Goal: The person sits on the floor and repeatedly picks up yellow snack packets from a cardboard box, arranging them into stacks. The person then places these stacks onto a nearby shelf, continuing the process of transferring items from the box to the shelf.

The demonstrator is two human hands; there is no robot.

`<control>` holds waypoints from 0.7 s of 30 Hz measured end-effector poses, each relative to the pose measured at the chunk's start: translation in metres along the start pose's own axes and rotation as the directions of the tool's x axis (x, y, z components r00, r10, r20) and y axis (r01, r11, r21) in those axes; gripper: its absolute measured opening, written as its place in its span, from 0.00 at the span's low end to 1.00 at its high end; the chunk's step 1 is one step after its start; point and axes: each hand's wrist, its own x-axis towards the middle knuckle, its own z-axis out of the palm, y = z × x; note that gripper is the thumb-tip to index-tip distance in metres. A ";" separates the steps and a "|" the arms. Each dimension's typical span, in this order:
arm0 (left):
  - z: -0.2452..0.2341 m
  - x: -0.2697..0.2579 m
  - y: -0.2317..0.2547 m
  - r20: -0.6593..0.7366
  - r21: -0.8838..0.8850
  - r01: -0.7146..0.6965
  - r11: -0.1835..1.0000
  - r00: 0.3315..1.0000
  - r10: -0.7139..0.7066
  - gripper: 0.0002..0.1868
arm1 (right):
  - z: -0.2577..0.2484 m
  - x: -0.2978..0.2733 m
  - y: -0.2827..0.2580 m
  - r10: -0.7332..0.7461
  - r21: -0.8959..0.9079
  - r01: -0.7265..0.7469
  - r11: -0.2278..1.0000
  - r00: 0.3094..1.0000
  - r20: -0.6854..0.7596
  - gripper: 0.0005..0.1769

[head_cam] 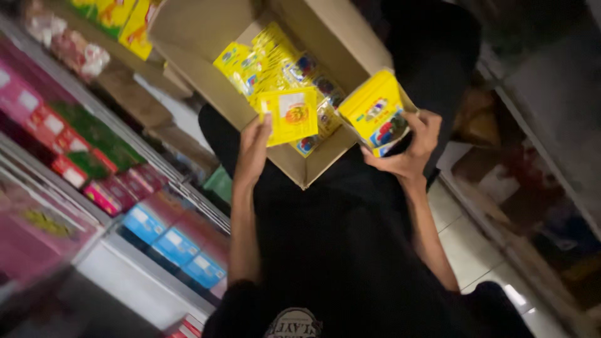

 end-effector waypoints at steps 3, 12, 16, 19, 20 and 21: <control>-0.009 0.000 0.003 -0.027 0.368 0.078 0.926 0.997 -0.073 0.23 | 0.000 -0.001 -0.006 0.037 0.033 -0.038 0.999 0.999 0.006 0.47; 0.002 0.037 0.059 0.105 0.777 -0.175 0.604 0.983 0.150 0.20 | 0.000 0.012 -0.012 0.042 0.030 -0.040 0.999 0.996 -0.079 0.49; 0.013 0.053 0.063 0.113 0.289 -0.079 0.954 0.992 0.048 0.20 | 0.000 0.017 -0.008 0.065 0.041 -0.061 0.997 0.992 -0.112 0.49; 0.013 0.058 0.049 0.178 0.715 -0.240 0.656 0.971 0.161 0.19 | 0.000 0.010 -0.014 0.084 0.088 -0.075 0.993 0.992 -0.094 0.48; 0.013 0.063 0.044 0.178 0.595 -0.225 0.771 0.973 0.147 0.18 | 0.001 0.011 -0.013 0.060 0.076 -0.053 0.996 0.994 -0.093 0.48; 0.013 0.070 0.039 0.183 0.459 -0.202 0.865 0.974 0.130 0.19 | 0.001 0.012 -0.010 0.038 0.063 -0.033 0.998 0.995 -0.093 0.48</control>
